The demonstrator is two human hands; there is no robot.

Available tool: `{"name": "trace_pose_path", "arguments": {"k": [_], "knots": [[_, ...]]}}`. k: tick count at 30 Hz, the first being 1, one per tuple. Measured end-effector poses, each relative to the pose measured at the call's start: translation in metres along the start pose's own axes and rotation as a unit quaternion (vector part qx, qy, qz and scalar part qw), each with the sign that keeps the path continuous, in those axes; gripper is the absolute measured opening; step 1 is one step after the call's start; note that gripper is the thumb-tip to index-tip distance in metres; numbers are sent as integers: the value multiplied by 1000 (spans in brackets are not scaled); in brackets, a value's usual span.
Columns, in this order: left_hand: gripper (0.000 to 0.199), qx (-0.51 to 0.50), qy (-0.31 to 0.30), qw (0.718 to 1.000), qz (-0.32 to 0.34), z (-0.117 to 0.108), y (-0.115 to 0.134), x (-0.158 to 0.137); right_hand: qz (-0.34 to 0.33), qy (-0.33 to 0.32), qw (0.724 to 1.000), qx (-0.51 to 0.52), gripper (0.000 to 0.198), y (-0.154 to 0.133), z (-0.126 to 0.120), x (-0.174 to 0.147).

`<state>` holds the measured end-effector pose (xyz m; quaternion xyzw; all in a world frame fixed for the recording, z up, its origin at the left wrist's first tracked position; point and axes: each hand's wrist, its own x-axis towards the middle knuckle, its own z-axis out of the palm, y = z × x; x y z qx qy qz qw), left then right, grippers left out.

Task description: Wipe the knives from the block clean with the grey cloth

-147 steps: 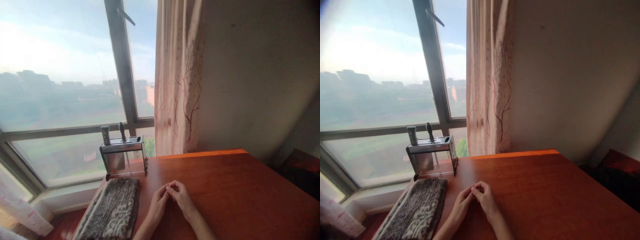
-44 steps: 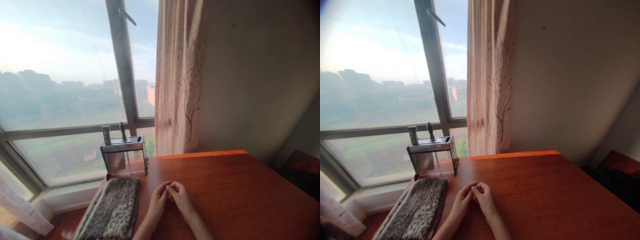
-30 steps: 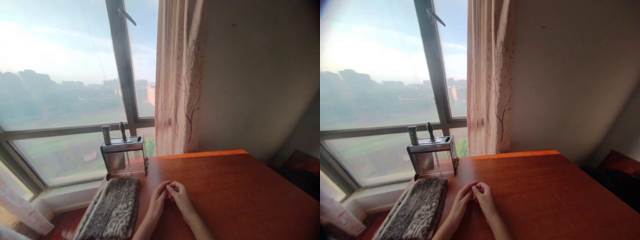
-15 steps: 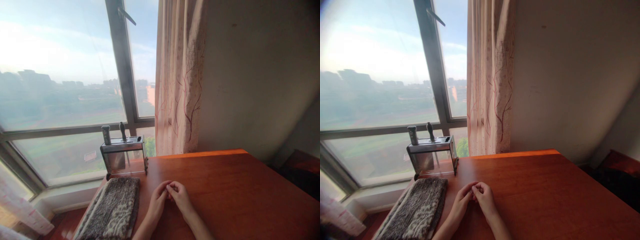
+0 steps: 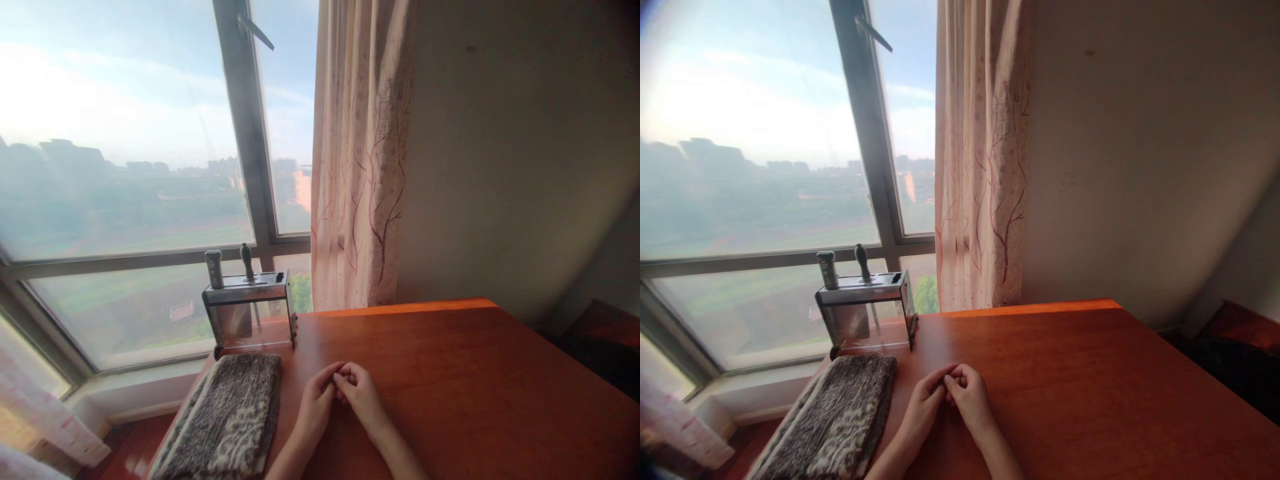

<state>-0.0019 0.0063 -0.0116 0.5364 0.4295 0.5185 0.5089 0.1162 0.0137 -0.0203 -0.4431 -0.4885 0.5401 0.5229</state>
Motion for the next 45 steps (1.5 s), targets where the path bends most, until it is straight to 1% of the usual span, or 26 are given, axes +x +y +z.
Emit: {"name": "trace_pose_path", "arguments": {"k": [6,14,19,24,27,32,38,45], "knots": [[39,21,3,1000,13,1,4,0,-5,-2,1000,3,42,4,0,2],[33,-8,10,1000,-4,1,0,1,-10,-5,1000,7,39,4,1,0],[29,-51,19,998,-21,2,5,-1,-24,16,1000,-2,36,4,1,0],[19,-89,19,994,-52,2,8,-2,-58,48,996,-51,28,3,-2,-1],[17,-88,11,995,-43,2,7,-1,-81,55,991,-92,22,2,-4,-2],[13,-72,6,997,-20,2,5,0,-122,59,974,-179,19,2,-7,-2],[14,-67,8,997,-23,4,3,0,-131,68,967,-206,18,1,-8,-1],[12,-47,5,999,-10,2,-3,0,-129,64,967,-209,21,0,-8,-2]]}}
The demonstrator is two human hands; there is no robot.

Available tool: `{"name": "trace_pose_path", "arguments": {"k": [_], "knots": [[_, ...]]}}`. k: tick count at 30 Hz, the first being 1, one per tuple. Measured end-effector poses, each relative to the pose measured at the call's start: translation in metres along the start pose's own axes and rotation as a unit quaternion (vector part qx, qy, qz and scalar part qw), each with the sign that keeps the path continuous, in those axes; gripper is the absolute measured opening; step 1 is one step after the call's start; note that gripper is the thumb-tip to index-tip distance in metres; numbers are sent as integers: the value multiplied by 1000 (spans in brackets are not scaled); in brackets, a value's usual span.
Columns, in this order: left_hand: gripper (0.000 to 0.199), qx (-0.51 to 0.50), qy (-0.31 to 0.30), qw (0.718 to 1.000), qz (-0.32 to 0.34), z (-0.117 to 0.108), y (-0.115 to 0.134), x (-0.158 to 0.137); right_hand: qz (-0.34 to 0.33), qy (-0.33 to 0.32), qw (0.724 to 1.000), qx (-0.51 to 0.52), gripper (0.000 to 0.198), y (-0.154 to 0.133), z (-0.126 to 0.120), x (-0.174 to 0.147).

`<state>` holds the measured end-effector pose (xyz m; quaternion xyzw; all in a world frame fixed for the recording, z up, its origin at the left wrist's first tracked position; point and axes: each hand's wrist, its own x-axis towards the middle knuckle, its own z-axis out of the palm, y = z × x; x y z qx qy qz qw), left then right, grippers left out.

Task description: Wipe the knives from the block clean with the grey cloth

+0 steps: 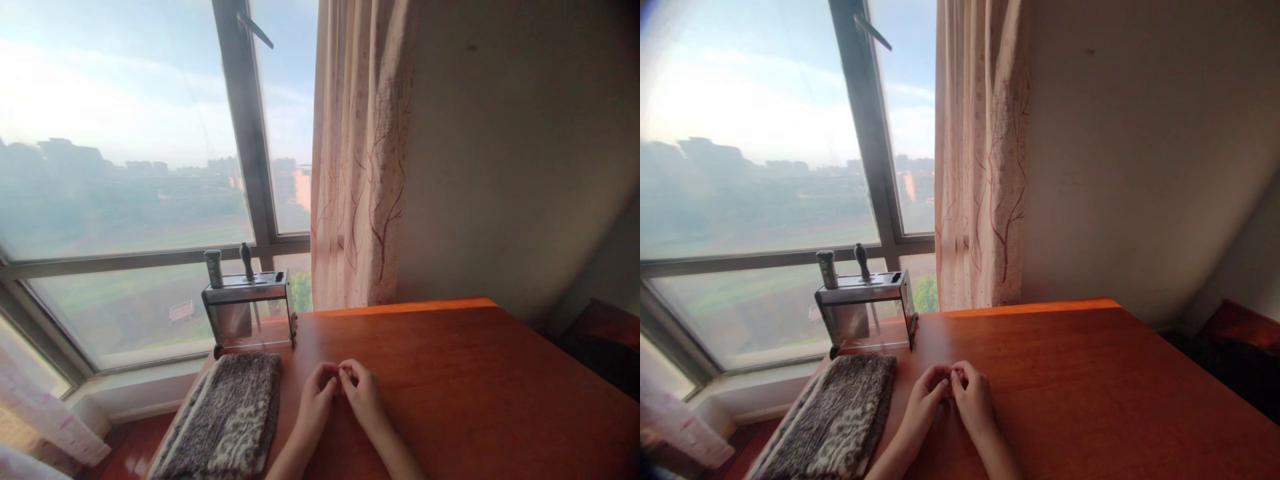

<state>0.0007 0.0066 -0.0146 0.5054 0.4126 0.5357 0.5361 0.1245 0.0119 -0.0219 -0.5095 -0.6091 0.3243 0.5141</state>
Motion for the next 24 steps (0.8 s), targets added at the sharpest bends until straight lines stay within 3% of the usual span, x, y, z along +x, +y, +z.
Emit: {"name": "trace_pose_path", "arguments": {"k": [14,24], "knots": [[15,20,2,1000,17,5,8,-3,27,-12,997,67,34,-7,-1,0],[23,77,-2,997,24,1,6,-2,12,-25,998,58,30,-7,1,-2]]}}
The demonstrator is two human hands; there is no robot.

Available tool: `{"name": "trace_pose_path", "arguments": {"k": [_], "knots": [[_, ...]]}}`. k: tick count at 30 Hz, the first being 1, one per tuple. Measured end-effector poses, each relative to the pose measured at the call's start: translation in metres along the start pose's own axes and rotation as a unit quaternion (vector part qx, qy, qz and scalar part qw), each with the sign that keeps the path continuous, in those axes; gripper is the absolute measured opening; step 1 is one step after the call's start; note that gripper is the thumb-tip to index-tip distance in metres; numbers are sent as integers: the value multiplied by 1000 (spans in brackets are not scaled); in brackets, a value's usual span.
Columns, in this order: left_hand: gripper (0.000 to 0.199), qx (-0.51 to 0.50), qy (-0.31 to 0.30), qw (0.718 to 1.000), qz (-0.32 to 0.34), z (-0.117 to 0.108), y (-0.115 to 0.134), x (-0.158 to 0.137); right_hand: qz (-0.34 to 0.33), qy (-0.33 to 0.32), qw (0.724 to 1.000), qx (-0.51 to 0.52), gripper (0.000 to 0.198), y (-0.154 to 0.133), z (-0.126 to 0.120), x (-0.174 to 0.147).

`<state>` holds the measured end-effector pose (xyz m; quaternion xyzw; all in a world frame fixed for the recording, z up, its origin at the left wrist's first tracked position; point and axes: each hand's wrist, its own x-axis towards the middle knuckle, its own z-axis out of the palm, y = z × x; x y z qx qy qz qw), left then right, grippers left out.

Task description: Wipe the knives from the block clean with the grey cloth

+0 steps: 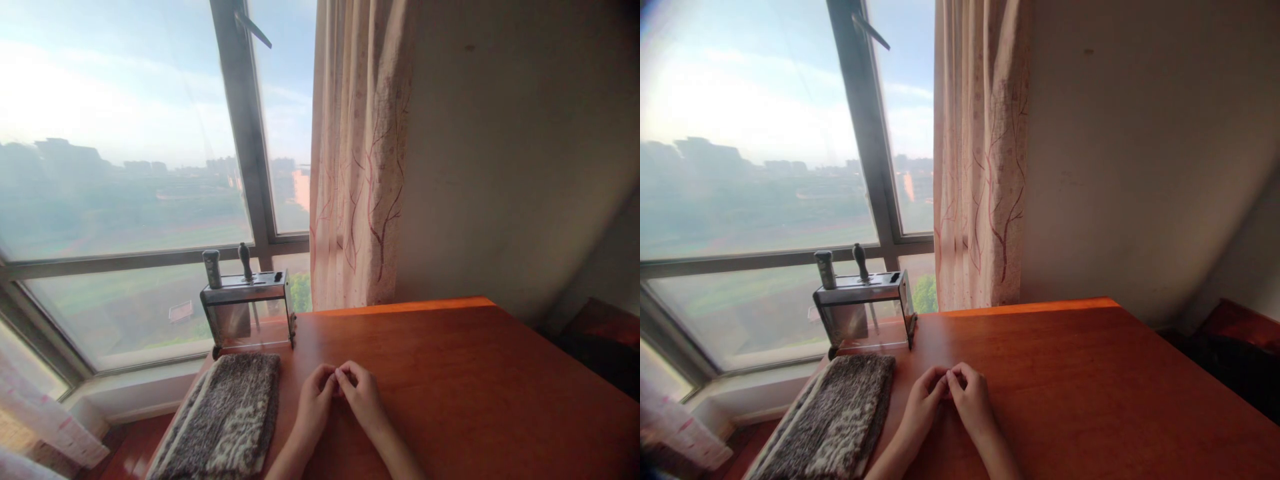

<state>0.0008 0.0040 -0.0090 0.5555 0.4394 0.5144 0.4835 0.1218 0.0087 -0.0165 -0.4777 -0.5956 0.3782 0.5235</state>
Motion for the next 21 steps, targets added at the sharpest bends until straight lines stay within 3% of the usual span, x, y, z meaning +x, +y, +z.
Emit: {"name": "trace_pose_path", "arguments": {"k": [10,21], "knots": [[11,4,11,1000,2,0,4,1,8,-2,1000,16,33,-7,0,0],[11,8,19,1000,10,0,-4,0,25,-16,999,40,32,-9,1,-1]]}}
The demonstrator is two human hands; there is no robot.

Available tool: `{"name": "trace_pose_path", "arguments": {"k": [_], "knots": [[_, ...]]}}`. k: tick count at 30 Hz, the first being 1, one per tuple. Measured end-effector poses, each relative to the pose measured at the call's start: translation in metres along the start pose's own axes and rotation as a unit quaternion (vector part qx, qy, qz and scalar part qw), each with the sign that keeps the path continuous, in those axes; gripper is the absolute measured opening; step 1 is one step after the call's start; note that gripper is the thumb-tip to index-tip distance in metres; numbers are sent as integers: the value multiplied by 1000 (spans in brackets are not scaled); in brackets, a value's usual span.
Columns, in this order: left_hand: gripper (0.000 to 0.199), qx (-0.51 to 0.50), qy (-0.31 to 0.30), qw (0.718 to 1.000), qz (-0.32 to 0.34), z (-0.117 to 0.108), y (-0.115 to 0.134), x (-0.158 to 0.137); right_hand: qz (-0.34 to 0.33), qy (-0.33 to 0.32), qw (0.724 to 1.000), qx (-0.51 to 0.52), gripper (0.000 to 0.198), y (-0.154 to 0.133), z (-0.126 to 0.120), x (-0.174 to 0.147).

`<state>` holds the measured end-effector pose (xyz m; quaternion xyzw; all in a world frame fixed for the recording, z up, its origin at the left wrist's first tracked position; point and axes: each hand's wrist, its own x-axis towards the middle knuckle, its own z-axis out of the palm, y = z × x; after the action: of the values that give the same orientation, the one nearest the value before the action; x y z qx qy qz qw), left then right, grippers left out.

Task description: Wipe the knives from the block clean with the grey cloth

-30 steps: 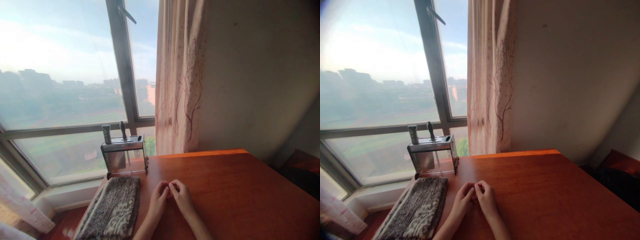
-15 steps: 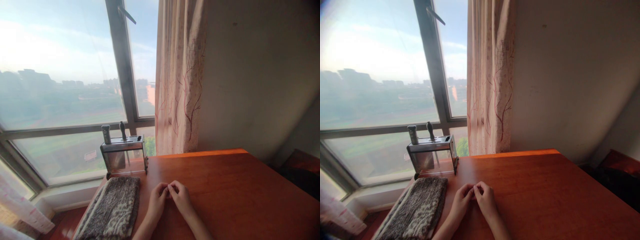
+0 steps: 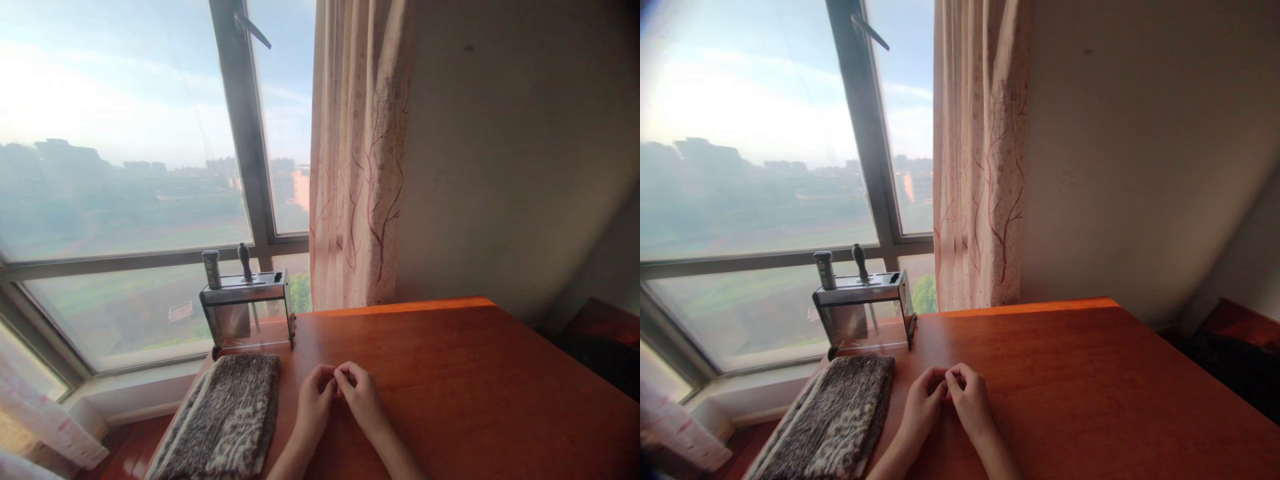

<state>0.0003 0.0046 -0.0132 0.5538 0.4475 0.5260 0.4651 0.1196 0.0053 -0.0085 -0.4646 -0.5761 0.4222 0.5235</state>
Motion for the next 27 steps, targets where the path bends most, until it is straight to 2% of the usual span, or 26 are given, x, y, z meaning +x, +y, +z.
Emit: {"name": "trace_pose_path", "arguments": {"k": [6,11,14,16,18,21,24,27], "knots": [[13,19,-4,1000,20,2,8,-1,-2,9,1000,5,34,3,1,2],[16,108,-16,993,52,0,16,-11,-3,6,1000,9,36,3,0,1],[25,215,-26,972,89,-8,27,-15,-1,23,1000,8,38,9,-1,3],[27,305,-31,943,132,-17,38,-15,4,33,999,5,38,14,-2,4],[28,380,-55,907,173,-32,51,-13,9,38,999,4,38,18,-2,5],[31,503,-73,841,186,-69,67,-12,12,38,999,3,35,21,-2,6],[31,594,-29,785,175,-122,71,-15,11,38,999,1,33,21,0,6],[29,642,0,751,155,-174,61,-21,8,38,999,-2,30,19,2,6]]}}
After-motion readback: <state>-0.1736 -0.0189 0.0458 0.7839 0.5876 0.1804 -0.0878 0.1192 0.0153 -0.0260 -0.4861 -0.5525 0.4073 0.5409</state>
